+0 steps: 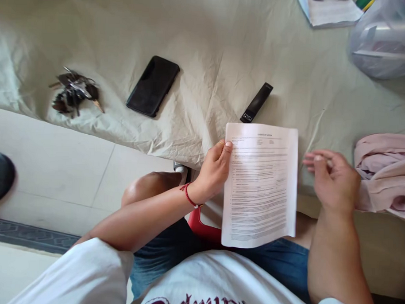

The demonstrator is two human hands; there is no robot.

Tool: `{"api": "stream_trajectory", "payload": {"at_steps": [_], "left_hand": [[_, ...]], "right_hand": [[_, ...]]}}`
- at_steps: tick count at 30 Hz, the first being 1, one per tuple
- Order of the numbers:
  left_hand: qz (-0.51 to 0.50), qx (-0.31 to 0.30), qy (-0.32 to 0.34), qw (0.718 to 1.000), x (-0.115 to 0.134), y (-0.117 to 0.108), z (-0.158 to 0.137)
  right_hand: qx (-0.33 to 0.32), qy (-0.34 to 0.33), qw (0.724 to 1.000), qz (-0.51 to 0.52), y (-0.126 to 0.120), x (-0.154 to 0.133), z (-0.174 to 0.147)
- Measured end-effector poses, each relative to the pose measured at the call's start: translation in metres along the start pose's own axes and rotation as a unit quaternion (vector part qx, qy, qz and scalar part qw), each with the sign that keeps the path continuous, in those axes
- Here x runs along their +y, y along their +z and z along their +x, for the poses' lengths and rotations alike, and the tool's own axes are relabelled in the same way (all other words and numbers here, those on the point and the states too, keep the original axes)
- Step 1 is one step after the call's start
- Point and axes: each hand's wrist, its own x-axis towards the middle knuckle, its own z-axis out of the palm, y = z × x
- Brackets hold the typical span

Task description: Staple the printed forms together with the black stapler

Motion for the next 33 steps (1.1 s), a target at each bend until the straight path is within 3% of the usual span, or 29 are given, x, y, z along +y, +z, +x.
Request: {"api": "stream_trajectory", "payload": {"at_steps": [2, 4, 6, 9, 12, 16, 20, 24, 33], "left_hand": [[0.033, -0.019, -0.012, 0.999, -0.003, 0.000, -0.004], [0.067, -0.048, -0.028, 0.996, -0.007, 0.002, -0.008], [0.092, -0.070, -0.036, 0.993, -0.012, 0.004, -0.012], [0.109, -0.092, -0.044, 0.989, -0.017, 0.005, -0.015], [0.108, -0.103, -0.043, 0.988, -0.020, 0.004, -0.015], [0.114, -0.105, -0.007, 0.988, -0.021, 0.004, -0.012], [0.119, -0.126, 0.011, 0.985, -0.022, 0.009, -0.010], [0.130, -0.127, 0.018, 0.983, -0.025, 0.011, -0.010], [0.162, -0.134, 0.025, 0.977, -0.027, 0.012, -0.013]], "right_hand": [[0.074, -0.072, 0.994, -0.041, 0.006, -0.018, 0.003], [0.079, -0.145, 0.985, -0.055, 0.016, -0.039, 0.002], [0.005, -0.227, 0.972, -0.061, 0.031, -0.058, -0.004], [-0.074, -0.280, 0.954, -0.071, 0.055, -0.073, -0.013], [-0.111, -0.282, 0.948, -0.100, 0.073, -0.071, -0.018], [-0.157, -0.316, 0.926, -0.136, 0.079, -0.061, -0.019], [-0.127, -0.329, 0.923, -0.151, 0.077, -0.057, -0.018], [-0.152, -0.328, 0.916, -0.176, 0.076, -0.055, -0.020], [-0.188, -0.271, 0.936, -0.127, 0.071, -0.055, -0.018]]}}
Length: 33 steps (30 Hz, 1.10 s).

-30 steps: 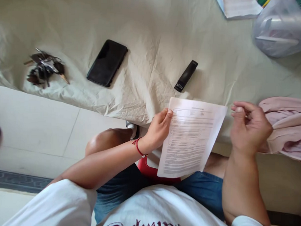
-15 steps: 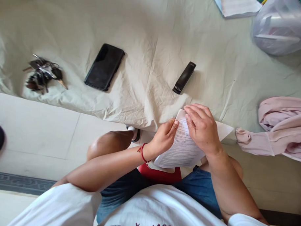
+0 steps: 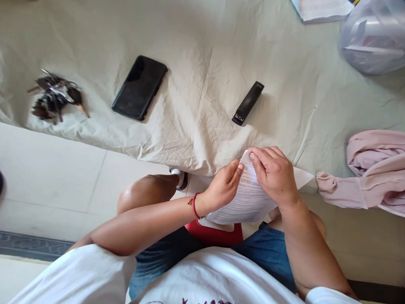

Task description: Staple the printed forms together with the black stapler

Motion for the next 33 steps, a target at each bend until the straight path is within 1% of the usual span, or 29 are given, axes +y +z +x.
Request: {"api": "stream_trajectory", "payload": {"at_steps": [3, 6, 10, 16, 20, 22, 25, 27, 29, 31, 33], "left_hand": [[0.026, -0.005, 0.024, 0.999, 0.000, 0.001, -0.001], [0.044, -0.015, 0.038, 0.998, -0.001, 0.002, -0.001], [0.052, -0.036, 0.022, 0.998, 0.001, 0.001, -0.002], [0.055, -0.071, -0.007, 0.996, 0.004, -0.001, -0.004], [0.044, -0.058, -0.021, 0.997, 0.004, -0.002, -0.005], [0.021, -0.046, -0.040, 0.998, 0.006, -0.005, -0.002], [-0.057, -0.016, -0.104, 0.993, 0.011, -0.011, 0.004], [-0.143, -0.005, -0.157, 0.977, 0.017, -0.015, 0.007], [-0.227, -0.009, -0.199, 0.953, 0.023, -0.019, 0.010], [-0.271, -0.009, -0.220, 0.937, 0.028, -0.023, 0.010], [-0.275, 0.009, -0.212, 0.938, 0.031, -0.026, 0.009]], "right_hand": [[0.007, 0.025, 0.997, 0.075, -0.006, 0.000, 0.003], [-0.010, 0.048, 0.991, 0.124, -0.010, 0.000, 0.006], [-0.031, 0.077, 0.990, 0.112, -0.011, 0.001, 0.007], [0.012, 0.121, 0.988, 0.098, -0.013, 0.011, 0.008], [0.014, 0.119, 0.988, 0.096, -0.006, 0.014, 0.010], [0.030, 0.122, 0.987, 0.096, 0.000, 0.015, 0.012], [0.083, 0.133, 0.983, 0.101, 0.008, 0.018, 0.019], [0.121, 0.143, 0.977, 0.105, 0.008, 0.021, 0.025], [0.148, 0.153, 0.971, 0.105, 0.004, 0.025, 0.034], [0.157, 0.151, 0.971, 0.094, -0.002, 0.029, 0.046], [0.142, 0.131, 0.978, 0.080, -0.008, 0.033, 0.061]]}}
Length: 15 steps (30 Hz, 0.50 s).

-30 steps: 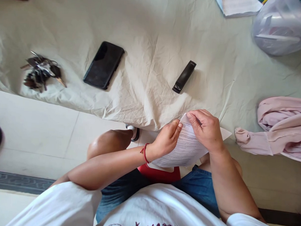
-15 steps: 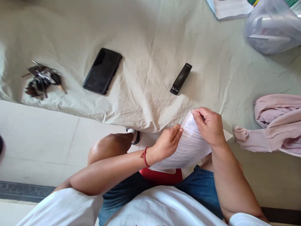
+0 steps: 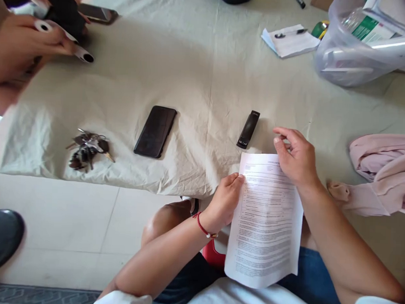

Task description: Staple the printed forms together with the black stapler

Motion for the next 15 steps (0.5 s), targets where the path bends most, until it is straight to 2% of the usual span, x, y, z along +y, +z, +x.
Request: {"api": "stream_trajectory", "payload": {"at_steps": [4, 7, 10, 15], "left_hand": [[0.094, 0.060, 0.073, 0.991, 0.004, -0.005, -0.001], [0.167, 0.093, 0.088, 0.978, 0.007, -0.008, 0.000], [0.162, 0.092, 0.071, 0.980, 0.009, -0.009, 0.001], [0.125, 0.062, 0.058, 0.988, 0.001, -0.007, -0.001]], "right_hand": [[-0.092, -0.058, 0.994, -0.026, 0.011, 0.000, 0.037], [-0.185, -0.065, 0.978, -0.068, 0.025, 0.003, 0.057], [-0.252, -0.063, 0.963, -0.078, 0.034, 0.006, 0.064], [-0.283, -0.066, 0.956, -0.040, 0.027, 0.009, 0.055]]}}
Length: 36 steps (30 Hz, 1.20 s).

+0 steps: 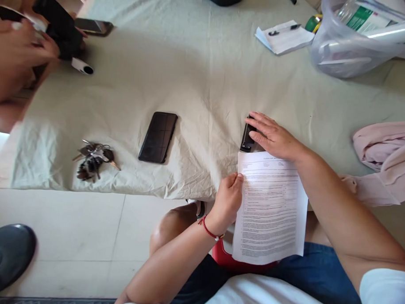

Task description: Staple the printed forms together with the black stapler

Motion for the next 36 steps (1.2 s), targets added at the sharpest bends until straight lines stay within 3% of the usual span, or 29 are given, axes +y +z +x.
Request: {"api": "stream_trajectory", "payload": {"at_steps": [7, 18, 25, 36], "left_hand": [[0.087, -0.014, 0.039, 0.995, -0.013, 0.006, -0.013], [0.040, -0.039, -0.013, 0.998, -0.014, 0.014, -0.028], [-0.008, -0.009, -0.041, 0.999, -0.018, 0.011, -0.027], [0.030, -0.019, -0.016, 0.999, -0.023, 0.016, -0.025]], "right_hand": [[-0.003, -0.017, 0.999, 0.031, -0.001, -0.004, -0.020], [0.026, -0.029, 0.999, 0.033, -0.002, -0.012, -0.056], [0.008, -0.016, 1.000, -0.002, -0.008, -0.020, -0.058], [-0.001, -0.025, 0.999, 0.040, -0.008, -0.014, -0.067]]}}
